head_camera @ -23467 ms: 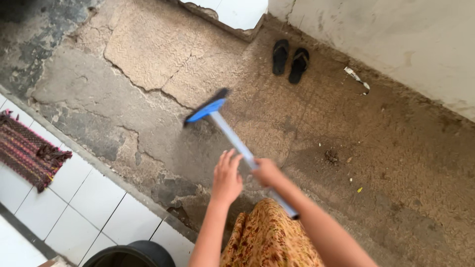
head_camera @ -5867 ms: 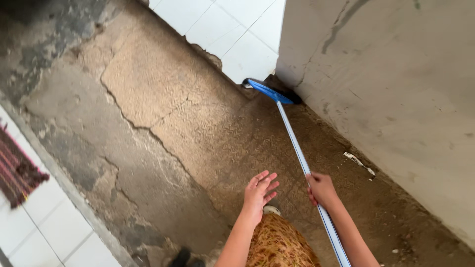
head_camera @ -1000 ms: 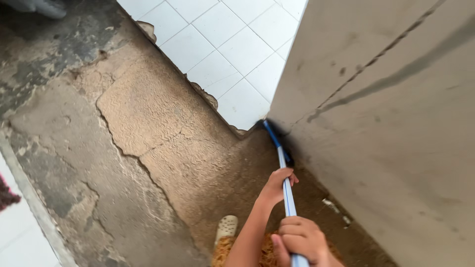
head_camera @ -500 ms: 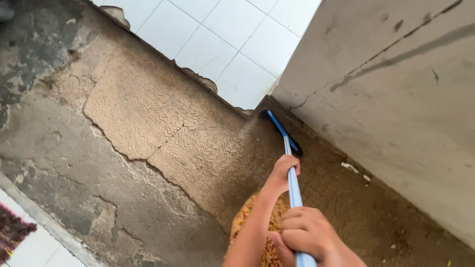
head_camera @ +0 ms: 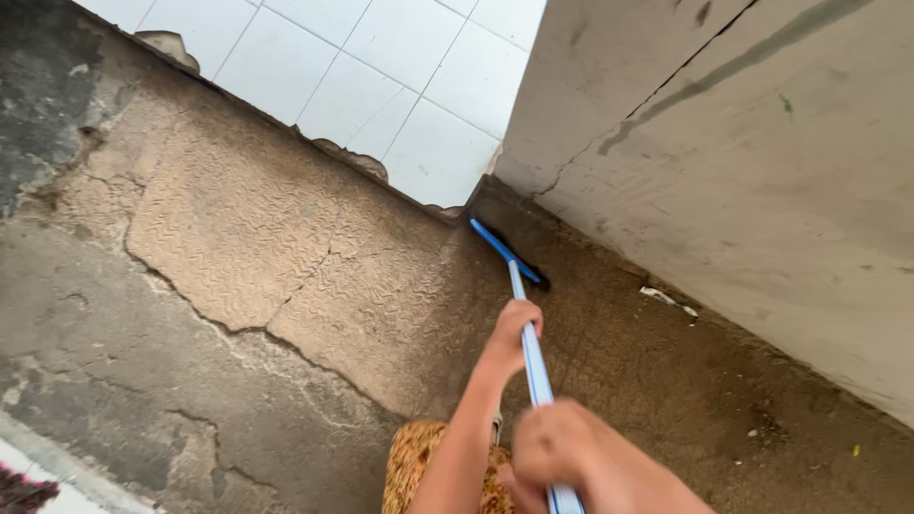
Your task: The person sweeps debris from a concrete floor into a pile using a broom.
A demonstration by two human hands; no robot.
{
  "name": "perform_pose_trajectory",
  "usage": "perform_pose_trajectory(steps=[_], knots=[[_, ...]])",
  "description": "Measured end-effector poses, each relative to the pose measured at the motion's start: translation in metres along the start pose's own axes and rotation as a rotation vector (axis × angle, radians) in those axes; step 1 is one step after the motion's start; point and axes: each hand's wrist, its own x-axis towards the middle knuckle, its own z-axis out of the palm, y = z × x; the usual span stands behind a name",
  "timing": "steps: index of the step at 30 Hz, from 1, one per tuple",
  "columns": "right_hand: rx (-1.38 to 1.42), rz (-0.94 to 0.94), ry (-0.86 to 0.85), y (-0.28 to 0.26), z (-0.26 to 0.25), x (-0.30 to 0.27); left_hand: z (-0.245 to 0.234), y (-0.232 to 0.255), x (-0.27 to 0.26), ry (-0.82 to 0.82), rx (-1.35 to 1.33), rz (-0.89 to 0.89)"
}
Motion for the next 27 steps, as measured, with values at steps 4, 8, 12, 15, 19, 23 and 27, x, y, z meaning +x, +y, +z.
perform_pose_trajectory(steps=[4, 8, 12, 15, 19, 23, 27], knots=[[-0.219, -0.111, -0.126, -0.003, 0.011, -0.011, 0.011, 0.087, 0.001, -0.126, 0.205, 0.254], [-0.324, -0.212, 0.145, -0.012, 0.022, -0.022, 0.005, 0.138, 0.000, -0.247, 0.264, 0.165], [-0.255, -0.050, 0.454, -0.036, 0.036, -0.037, -0.013, 0.129, -0.015, -0.431, 0.421, -0.101], [-0.179, 0.281, 0.779, -0.039, 0.061, -0.031, -0.039, 0.075, -0.023, -0.545, 0.304, -0.567], [-0.135, 0.129, 0.707, -0.010, 0.057, -0.023, -0.036, -0.006, -0.033, -0.411, 0.198, -0.273], [-0.354, 0.167, 0.722, -0.011, 0.073, -0.056, 0.032, 0.013, -0.034, -0.741, 0.317, -0.235], [-0.198, -0.029, 0.800, -0.016, 0.052, -0.113, 0.054, 0.095, -0.028, -0.783, 0.396, -0.017]])
